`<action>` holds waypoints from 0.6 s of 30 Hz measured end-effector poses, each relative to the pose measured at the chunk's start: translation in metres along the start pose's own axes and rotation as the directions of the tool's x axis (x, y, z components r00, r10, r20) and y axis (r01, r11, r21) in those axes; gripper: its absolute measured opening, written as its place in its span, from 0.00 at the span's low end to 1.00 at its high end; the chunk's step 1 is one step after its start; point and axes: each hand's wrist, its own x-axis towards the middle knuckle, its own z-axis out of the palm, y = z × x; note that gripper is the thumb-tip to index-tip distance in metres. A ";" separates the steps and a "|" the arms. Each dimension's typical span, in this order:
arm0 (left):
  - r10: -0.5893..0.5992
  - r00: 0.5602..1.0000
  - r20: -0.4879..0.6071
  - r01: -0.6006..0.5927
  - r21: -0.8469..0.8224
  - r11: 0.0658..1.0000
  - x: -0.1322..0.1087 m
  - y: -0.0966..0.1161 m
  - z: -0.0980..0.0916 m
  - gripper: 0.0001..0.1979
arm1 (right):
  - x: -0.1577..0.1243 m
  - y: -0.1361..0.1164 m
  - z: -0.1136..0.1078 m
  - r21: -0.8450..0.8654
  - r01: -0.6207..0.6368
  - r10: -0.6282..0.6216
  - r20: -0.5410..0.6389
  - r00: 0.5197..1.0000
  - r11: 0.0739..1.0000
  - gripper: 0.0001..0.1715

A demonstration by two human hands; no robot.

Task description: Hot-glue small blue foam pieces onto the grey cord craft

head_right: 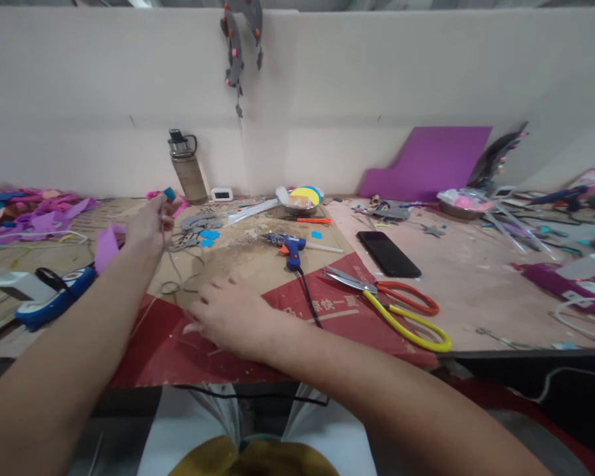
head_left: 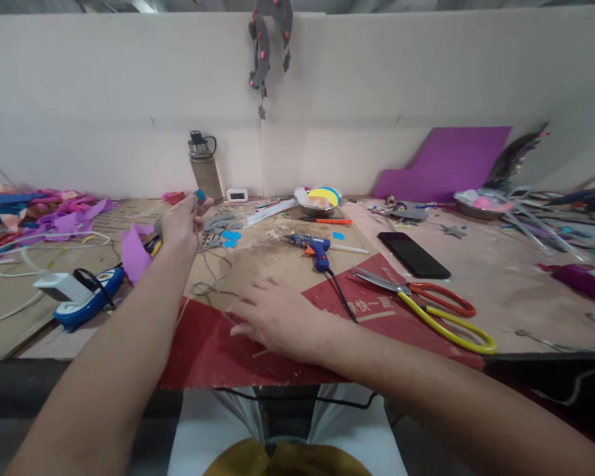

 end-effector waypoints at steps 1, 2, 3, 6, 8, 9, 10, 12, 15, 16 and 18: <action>0.026 0.999 0.034 -0.027 0.017 0.999 0.000 -0.002 0.000 0.05 | -0.004 0.004 -0.005 0.030 -0.053 0.054 -0.049 0.997 0.998 0.18; 0.057 0.996 0.067 -0.058 0.024 0.998 -0.002 -0.004 0.000 0.05 | -0.008 0.010 -0.012 0.071 -0.106 0.114 -0.116 0.987 0.992 0.18; 0.084 0.992 0.096 -0.086 0.027 0.996 -0.004 -0.006 0.000 0.05 | -0.013 0.018 -0.019 0.121 -0.147 0.169 -0.190 0.967 0.982 0.18; 0.096 0.984 0.147 -0.104 0.048 0.993 -0.012 -0.010 0.002 0.04 | -0.028 0.051 -0.039 0.256 -0.412 0.485 -0.449 0.751 0.875 0.16; 0.122 0.981 0.153 -0.131 0.053 0.990 -0.016 -0.011 0.004 0.03 | -0.038 0.077 -0.043 0.317 -0.580 0.649 -0.516 0.558 0.751 0.13; 0.142 0.978 0.153 -0.152 0.055 0.987 -0.017 -0.012 0.005 0.03 | -0.042 0.089 -0.041 0.301 -0.673 0.717 -0.478 0.507 0.676 0.13; 0.159 0.975 0.157 -0.170 0.056 0.984 -0.017 -0.013 0.005 0.03 | -0.046 0.099 -0.036 0.262 -0.755 0.783 -0.381 0.492 0.602 0.14; 0.173 0.968 0.181 -0.185 0.048 0.982 -0.016 -0.014 0.006 0.04 | -0.048 0.116 -0.023 0.164 -0.844 0.859 -0.069 0.507 0.511 0.21; 0.158 0.955 0.251 -0.169 0.023 0.985 -0.013 -0.018 0.006 0.04 | -0.044 0.129 -0.002 0.132 -0.887 0.883 0.105 0.457 0.443 0.17; 0.155 0.950 0.272 -0.167 0.021 0.986 -0.012 -0.019 0.005 0.04 | -0.041 0.131 0.001 0.154 -0.895 0.892 0.110 0.437 0.419 0.14; 0.155 0.938 0.309 -0.172 0.027 0.985 -0.011 -0.022 0.004 0.03 | -0.038 0.132 0.003 0.218 -0.902 0.911 0.099 0.401 0.373 0.09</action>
